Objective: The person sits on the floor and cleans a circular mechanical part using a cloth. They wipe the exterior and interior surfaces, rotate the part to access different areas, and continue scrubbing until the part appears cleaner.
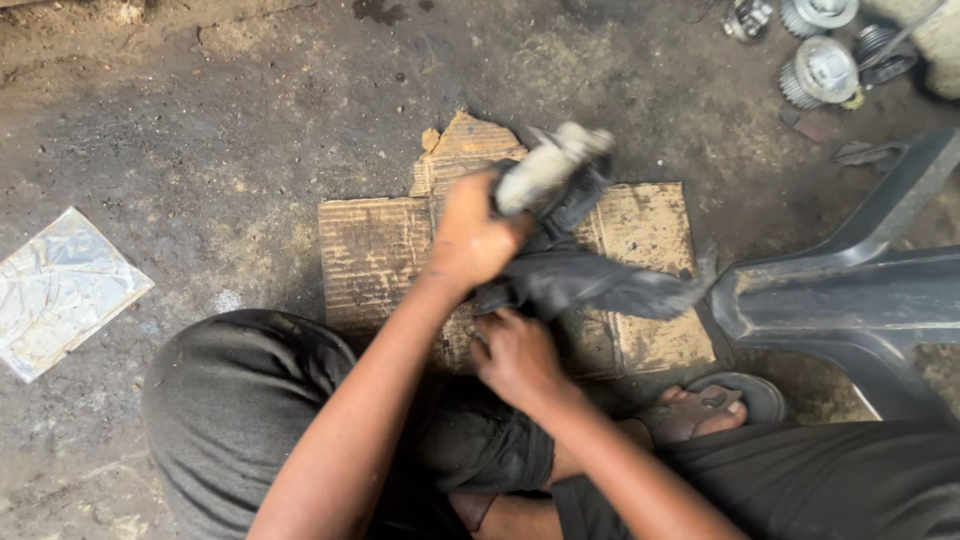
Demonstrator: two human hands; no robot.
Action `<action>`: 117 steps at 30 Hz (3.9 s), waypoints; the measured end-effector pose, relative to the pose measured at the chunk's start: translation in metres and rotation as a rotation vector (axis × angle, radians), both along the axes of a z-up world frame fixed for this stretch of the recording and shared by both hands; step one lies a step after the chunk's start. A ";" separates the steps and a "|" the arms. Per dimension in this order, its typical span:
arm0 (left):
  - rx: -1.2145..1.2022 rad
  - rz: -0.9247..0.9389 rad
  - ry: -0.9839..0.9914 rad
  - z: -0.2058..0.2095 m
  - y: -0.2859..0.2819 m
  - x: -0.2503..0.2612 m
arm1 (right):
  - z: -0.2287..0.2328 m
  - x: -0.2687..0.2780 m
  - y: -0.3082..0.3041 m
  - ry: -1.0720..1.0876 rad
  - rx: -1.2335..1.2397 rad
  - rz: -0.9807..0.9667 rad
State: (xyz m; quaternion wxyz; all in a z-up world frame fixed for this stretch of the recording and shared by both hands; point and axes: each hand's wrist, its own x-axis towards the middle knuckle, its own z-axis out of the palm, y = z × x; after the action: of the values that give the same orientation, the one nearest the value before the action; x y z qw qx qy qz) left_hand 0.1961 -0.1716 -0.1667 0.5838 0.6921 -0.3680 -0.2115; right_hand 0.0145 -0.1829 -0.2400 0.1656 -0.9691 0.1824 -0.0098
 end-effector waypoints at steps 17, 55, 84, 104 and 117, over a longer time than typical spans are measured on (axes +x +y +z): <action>-0.031 0.093 0.274 -0.025 0.001 0.024 | -0.004 -0.003 0.000 -0.008 -0.151 0.005; 0.028 0.054 0.132 -0.002 -0.001 0.015 | -0.002 -0.006 -0.007 -0.034 -0.273 -0.074; -0.109 0.237 -0.078 -0.052 0.009 0.007 | 0.026 0.011 0.054 -0.358 0.504 -0.238; 0.117 0.122 0.423 0.018 0.018 0.050 | 0.052 -0.038 -0.137 0.124 -0.276 0.187; 0.551 0.006 0.037 0.058 0.002 0.040 | 0.034 0.028 -0.123 0.461 -0.534 0.207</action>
State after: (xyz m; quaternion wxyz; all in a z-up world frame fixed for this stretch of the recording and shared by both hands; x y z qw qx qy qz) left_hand 0.2357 -0.1691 -0.1092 0.3807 0.8221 -0.2836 -0.3144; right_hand 0.0428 -0.3062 -0.2058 -0.1383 -0.9683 0.1068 0.1783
